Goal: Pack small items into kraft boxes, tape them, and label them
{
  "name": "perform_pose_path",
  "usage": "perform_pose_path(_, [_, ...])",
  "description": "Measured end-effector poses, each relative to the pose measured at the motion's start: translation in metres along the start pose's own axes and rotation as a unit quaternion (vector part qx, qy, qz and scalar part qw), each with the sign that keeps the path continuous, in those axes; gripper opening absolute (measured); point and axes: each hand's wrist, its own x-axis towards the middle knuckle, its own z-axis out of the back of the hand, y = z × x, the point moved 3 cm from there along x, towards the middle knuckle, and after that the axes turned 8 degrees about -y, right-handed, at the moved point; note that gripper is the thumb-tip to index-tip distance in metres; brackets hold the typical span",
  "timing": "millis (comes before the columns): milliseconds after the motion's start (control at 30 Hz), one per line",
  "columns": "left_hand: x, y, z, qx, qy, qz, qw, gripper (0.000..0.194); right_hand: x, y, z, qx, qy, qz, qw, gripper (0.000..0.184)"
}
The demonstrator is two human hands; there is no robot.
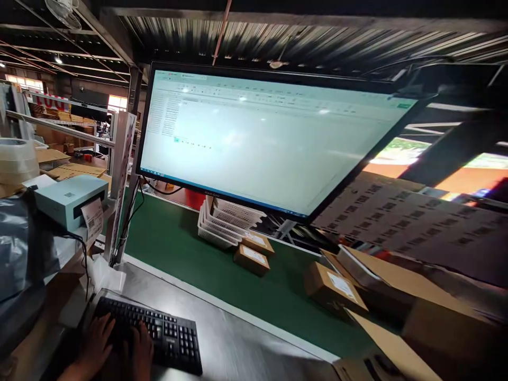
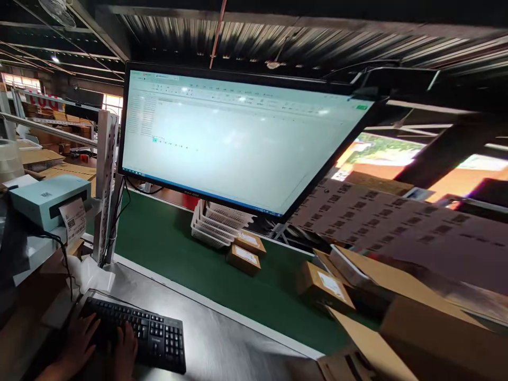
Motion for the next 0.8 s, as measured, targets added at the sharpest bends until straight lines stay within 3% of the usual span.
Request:
perform_pose_path(67, [0.003,-0.002,0.0,0.005,-0.011,-0.011,1.0,0.068,0.007,-0.004,0.004,-0.013,0.009,0.006,1.0,0.061])
perform_pose_path(133, [0.006,-0.008,0.015,0.002,0.008,-0.02,1.0,0.067,0.013,0.006,0.019,-0.032,0.02,0.013,0.999,0.056])
perform_pose_path(300, [0.014,-0.03,0.105,-0.024,0.107,-0.004,0.994,0.056,0.022,0.066,0.095,-0.064,0.096,-0.011,0.993,0.041])
perform_pose_path(367, [0.021,-0.031,0.126,-0.031,0.141,0.002,0.989,0.052,0.026,0.074,0.113,-0.067,0.127,-0.032,0.989,0.037])
perform_pose_path(600, [0.027,-0.032,0.129,-0.028,0.241,0.004,0.97,0.056,0.013,0.065,0.121,-0.056,0.137,-0.043,0.988,0.042])
perform_pose_path(800, [0.037,-0.04,0.123,-0.004,0.26,0.01,0.966,0.06,0.027,0.076,0.112,-0.037,0.127,-0.027,0.991,0.038])
